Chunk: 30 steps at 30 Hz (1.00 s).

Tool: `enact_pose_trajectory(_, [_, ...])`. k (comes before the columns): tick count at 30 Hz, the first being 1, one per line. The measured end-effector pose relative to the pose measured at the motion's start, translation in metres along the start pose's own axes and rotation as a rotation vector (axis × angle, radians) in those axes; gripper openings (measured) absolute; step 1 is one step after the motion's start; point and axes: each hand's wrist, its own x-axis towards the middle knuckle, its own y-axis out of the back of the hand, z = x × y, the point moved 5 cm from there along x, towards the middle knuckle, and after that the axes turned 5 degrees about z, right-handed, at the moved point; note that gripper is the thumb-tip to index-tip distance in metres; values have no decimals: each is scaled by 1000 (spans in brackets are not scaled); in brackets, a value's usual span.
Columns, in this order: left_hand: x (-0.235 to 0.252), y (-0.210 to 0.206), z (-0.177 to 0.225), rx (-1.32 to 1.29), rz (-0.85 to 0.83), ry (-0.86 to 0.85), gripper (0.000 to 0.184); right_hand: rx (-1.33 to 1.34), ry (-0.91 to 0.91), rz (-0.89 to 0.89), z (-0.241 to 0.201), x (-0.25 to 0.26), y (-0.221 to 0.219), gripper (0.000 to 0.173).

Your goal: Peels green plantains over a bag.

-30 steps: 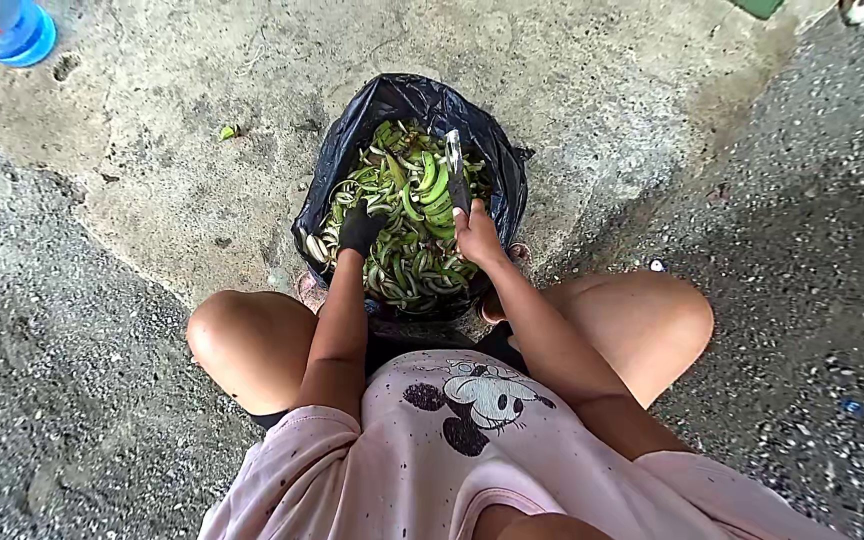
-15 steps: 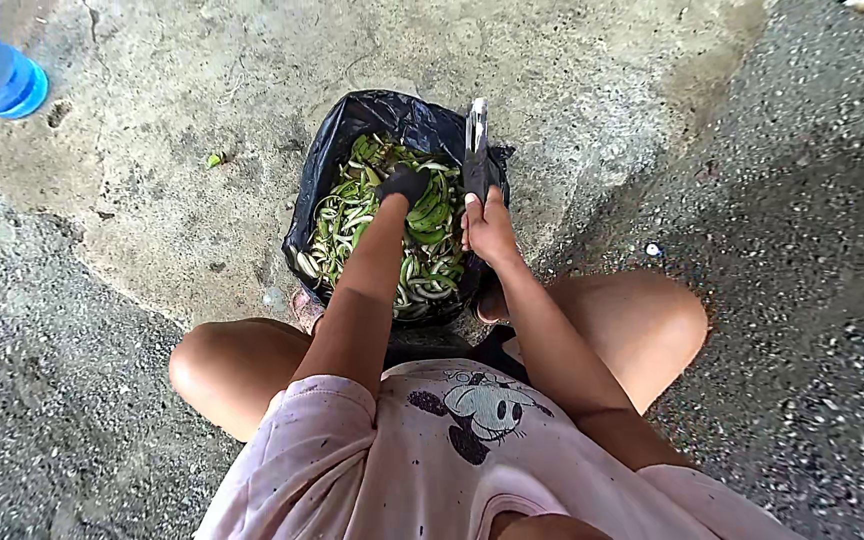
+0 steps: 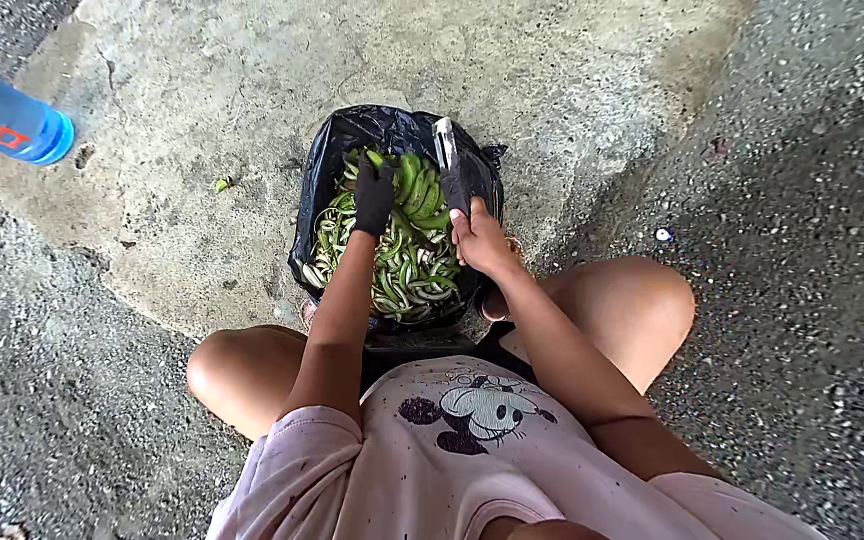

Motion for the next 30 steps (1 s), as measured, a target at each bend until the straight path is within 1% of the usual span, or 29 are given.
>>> enact_pose_trajectory(3, [-15,16,2,-323,58,-174,53,3,-3,-62,0,0,-11,37])
enact_pose_trajectory(4, [-18,17,-3,-391,78,-204,54,5,3,-86,-1,-1,-16,37])
enact_pose_trajectory(5, [-19,16,-12,-442,107,-198,53,2,6,-112,-1,-3,-21,37])
enact_pose_trajectory(6, [-21,12,-25,-502,140,-144,51,-5,12,-130,0,-5,-26,39])
enact_pose_trajectory(9, [-18,4,-70,-732,263,114,44,-42,0,-155,4,-10,-33,43])
enact_pose_trajectory(11, [-16,8,-91,-837,274,148,42,-82,-9,-154,5,-5,-31,43])
enact_pose_trajectory(13, [-15,14,-99,-886,231,114,43,-190,3,-158,4,1,-28,41])
enact_pose_trajectory(15, [-16,20,-99,-861,204,96,43,-358,24,-199,-1,3,-24,42])
enact_pose_trajectory(18, [-12,18,-94,-1037,29,125,41,-562,51,-279,-4,6,-23,45])
enact_pose_trajectory(19, [-12,17,-93,-1092,-36,133,42,-609,45,-307,-4,5,-23,45])
enact_pose_trajectory(21, [-15,16,-91,-1159,-104,144,42,-690,35,-361,-2,5,-23,44])
enact_pose_trajectory(23, [-19,15,-91,-1150,-88,147,42,-716,13,-400,4,7,-25,45])
enact_pose_trajectory(27, [-21,14,-95,-1100,-18,138,43,-652,-48,-404,12,6,-33,44])
enact_pose_trajectory(30, [-19,6,-99,-1230,-43,152,43,-625,-24,-353,10,-2,-44,41])
